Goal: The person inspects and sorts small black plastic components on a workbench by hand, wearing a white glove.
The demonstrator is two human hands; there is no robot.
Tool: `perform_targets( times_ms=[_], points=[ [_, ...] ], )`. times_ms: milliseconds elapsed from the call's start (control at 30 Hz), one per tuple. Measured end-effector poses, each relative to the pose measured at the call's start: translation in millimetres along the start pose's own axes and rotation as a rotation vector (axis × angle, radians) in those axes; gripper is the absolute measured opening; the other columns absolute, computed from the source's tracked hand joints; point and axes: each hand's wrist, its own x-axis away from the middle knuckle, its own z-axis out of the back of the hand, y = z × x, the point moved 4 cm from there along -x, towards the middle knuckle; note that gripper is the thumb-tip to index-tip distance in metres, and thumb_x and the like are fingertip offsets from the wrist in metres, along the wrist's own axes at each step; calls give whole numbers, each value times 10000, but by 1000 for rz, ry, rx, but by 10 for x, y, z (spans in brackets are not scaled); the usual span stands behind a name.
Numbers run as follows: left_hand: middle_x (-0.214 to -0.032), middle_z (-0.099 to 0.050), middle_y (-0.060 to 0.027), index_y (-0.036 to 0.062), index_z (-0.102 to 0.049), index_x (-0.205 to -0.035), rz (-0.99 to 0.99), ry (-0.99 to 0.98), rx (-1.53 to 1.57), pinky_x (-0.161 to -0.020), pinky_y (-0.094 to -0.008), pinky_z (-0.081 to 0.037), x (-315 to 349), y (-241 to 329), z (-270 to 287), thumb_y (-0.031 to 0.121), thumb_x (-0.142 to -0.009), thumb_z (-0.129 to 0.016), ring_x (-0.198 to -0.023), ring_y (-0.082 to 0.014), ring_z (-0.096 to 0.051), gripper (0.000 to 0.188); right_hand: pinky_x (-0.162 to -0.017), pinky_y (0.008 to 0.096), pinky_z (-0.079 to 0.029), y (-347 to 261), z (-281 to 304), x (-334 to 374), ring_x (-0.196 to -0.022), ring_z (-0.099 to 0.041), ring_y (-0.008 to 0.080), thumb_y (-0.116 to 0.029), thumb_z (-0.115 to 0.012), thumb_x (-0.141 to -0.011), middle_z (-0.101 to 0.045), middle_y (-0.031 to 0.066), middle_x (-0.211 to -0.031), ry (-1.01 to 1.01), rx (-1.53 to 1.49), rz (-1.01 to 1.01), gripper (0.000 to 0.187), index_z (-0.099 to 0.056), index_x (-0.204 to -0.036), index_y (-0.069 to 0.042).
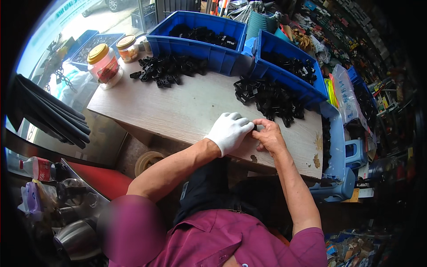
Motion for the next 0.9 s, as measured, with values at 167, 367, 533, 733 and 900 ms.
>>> perform_targets(
  times_ms=[167, 367, 533, 733, 900],
  points=[
    [-1236, -660, -164, 55, -655, -1210, 220, 396, -14, -965, -479, -506, -220, -539, 540, 120, -822, -745, -1123, -403, -605, 404, -400, 254, -443, -4, 6, 51, -446, -469, 66, -117, -801, -844, -550, -28, -612, 77, 49, 9, 352, -681, -1156, -8],
    [-1137, -664, -133, 114, -688, -1137, 517, 325, -575, -945, -508, -461, -338, -1825, 472, 290, -829, -748, -1143, -397, -573, 359, -388, 252, -446, 28, -35, 48, -463, -437, 55, -176, -837, -832, -506, -44, -596, 136, -11, 56, 355, -673, -1095, -3],
    [-1182, -684, -70, 147, -744, -1049, 489, 322, -607, -1018, -584, -422, -315, -1844, 375, 254, -844, -735, -1235, -390, -557, 232, -378, 250, -432, -1, -12, 79, -433, -408, 47, -181, -829, -830, -477, -54, -576, 179, -31, 55, 343, -664, -1079, -11],
    [-1041, -701, -30, 144, -753, -938, 333, 217, -520, -1059, -625, -357, -176, -1607, 337, 209, -864, -692, -1180, -358, -583, 116, -372, 245, -425, 3, -6, 75, -405, -387, 42, -188, -822, -830, -463, -56, -545, 182, -63, 77, 346, -654, -1068, -1],
    [-1091, -702, -47, 138, -730, -948, 298, 160, -509, -1023, -626, -370, -49, -1412, 409, 194, -836, -705, -1199, -362, -574, 128, -371, 241, -429, 12, 1, 99, -401, -386, 41, -201, -824, -835, -463, -58, -529, 198, -91, 86, 351, -655, -1063, 5]
  ],
)
